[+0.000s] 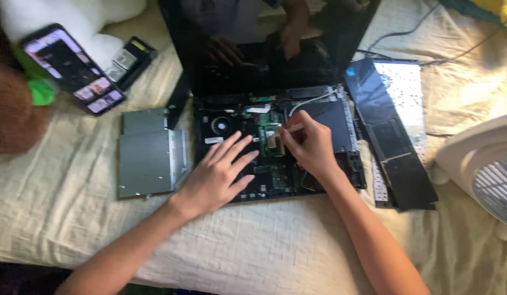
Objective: Connecting internal ribbon cables and routing wires inside a laptop chassis during a repair or assembly process.
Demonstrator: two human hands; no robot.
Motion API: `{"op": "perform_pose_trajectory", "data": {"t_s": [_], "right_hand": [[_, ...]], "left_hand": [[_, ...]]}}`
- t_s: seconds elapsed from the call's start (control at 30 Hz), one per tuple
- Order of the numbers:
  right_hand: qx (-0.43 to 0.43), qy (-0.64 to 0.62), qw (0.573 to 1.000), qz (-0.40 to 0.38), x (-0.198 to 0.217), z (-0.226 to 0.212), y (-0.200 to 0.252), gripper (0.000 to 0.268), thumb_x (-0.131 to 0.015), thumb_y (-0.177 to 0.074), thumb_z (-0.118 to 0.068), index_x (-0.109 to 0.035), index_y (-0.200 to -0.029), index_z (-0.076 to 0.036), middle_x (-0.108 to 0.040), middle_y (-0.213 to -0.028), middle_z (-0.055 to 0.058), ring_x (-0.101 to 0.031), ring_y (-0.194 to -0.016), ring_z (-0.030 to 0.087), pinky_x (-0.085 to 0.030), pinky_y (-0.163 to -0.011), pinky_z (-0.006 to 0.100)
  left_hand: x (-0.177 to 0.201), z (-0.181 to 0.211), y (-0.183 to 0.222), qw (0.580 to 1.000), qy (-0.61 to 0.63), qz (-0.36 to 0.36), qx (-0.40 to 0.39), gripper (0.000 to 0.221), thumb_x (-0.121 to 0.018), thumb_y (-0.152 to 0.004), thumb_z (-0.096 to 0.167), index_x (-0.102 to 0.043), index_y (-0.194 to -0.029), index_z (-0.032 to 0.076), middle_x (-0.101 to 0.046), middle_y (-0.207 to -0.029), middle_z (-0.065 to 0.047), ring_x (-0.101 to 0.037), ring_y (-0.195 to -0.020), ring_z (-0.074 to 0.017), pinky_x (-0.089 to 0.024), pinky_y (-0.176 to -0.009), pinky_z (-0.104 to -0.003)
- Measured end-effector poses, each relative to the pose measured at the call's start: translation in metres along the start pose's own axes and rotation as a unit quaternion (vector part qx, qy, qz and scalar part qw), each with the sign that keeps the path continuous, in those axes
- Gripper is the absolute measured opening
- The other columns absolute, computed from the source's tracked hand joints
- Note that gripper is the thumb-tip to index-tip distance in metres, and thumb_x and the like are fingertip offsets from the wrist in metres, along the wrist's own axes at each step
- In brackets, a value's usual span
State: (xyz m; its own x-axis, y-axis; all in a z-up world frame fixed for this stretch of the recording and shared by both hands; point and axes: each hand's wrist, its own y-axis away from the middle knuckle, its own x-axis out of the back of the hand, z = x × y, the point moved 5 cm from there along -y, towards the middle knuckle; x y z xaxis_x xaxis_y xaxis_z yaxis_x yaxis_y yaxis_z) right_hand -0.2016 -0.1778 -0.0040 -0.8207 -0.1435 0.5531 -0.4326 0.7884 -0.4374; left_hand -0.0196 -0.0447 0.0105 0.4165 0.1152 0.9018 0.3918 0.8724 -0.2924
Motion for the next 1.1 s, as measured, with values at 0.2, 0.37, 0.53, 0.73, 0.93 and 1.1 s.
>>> {"op": "perform_pose_trajectory", "data": {"t_s": [0.2, 0.37, 0.53, 0.73, 0.93, 1.1], "right_hand": [[-0.001, -0.016, 1.0, -0.003, -0.001, -0.003, 0.001, 0.015, -0.078, -0.094, -0.009, -0.063, -0.094, -0.009, -0.059, -0.056, 0.011, -0.058, -0.046, 0.027, -0.047, -0.047, 0.033], [-0.041, -0.041, 0.998, -0.023, 0.002, 0.007, -0.001, 0.011, -0.077, -0.092, -0.01, -0.066, -0.094, -0.011, -0.059, -0.055, 0.01, -0.054, -0.044, 0.022, -0.045, -0.046, 0.031], [-0.059, -0.043, 0.997, 0.006, -0.002, 0.016, 0.005, 0.018, -0.082, -0.088, -0.01, -0.065, -0.093, -0.01, -0.064, -0.06, 0.011, -0.059, -0.047, 0.024, -0.045, -0.047, 0.031], [-0.044, -0.062, 0.997, 0.001, 0.004, 0.007, -0.001, 0.007, -0.075, -0.094, -0.009, -0.068, -0.097, -0.012, -0.072, -0.072, 0.01, -0.065, -0.052, 0.025, -0.049, -0.049, 0.032], [-0.028, -0.086, 0.996, -0.007, 0.004, 0.005, -0.001, 0.004, -0.067, -0.1, -0.003, -0.066, -0.101, -0.008, -0.073, -0.072, 0.011, -0.066, -0.053, 0.025, -0.051, -0.051, 0.032], [-0.077, -0.108, 0.99, -0.047, 0.006, 0.008, -0.006, 0.012, -0.072, -0.099, -0.008, -0.068, -0.11, -0.008, -0.073, -0.077, 0.014, -0.071, -0.061, 0.023, -0.054, -0.061, 0.032]], "left_hand": [[-0.002, -0.003, 0.0, 1.0, 0.011, 0.006, 0.013, 0.045, -0.056, -0.102, 0.035, -0.06, -0.138, 0.009, -0.051, -0.148, -0.021, -0.042, -0.144, -0.0432, -0.038, -0.111, -0.055], [-0.002, 0.001, -0.002, 1.0, 0.012, 0.001, 0.026, 0.046, -0.056, -0.101, 0.033, -0.058, -0.141, 0.01, -0.049, -0.15, -0.021, -0.04, -0.145, -0.0436, -0.038, -0.111, -0.055], [-0.002, 0.002, -0.001, 1.0, 0.013, -0.019, 0.01, 0.049, -0.058, -0.1, 0.034, -0.057, -0.142, 0.008, -0.048, -0.151, -0.023, -0.039, -0.145, -0.0455, -0.038, -0.111, -0.055], [-0.012, 0.005, -0.005, 0.999, -0.039, 0.005, 0.018, 0.049, -0.058, -0.1, 0.039, -0.061, -0.139, 0.009, -0.052, -0.145, -0.02, -0.043, -0.143, -0.044, -0.038, -0.112, -0.054], [-0.017, 0.037, -0.011, 0.997, -0.043, 0.02, 0.055, 0.061, -0.044, -0.104, 0.056, -0.066, -0.131, 0.007, -0.054, -0.142, -0.027, -0.039, -0.143, -0.0509, -0.019, -0.116, -0.071], [-0.035, 0.04, -0.013, 0.989, -0.143, 0.004, 0.027, 0.086, -0.035, -0.096, 0.076, -0.047, -0.152, 0.013, -0.051, -0.138, -0.029, -0.044, -0.138, -0.051, -0.025, -0.114, -0.071]]}}
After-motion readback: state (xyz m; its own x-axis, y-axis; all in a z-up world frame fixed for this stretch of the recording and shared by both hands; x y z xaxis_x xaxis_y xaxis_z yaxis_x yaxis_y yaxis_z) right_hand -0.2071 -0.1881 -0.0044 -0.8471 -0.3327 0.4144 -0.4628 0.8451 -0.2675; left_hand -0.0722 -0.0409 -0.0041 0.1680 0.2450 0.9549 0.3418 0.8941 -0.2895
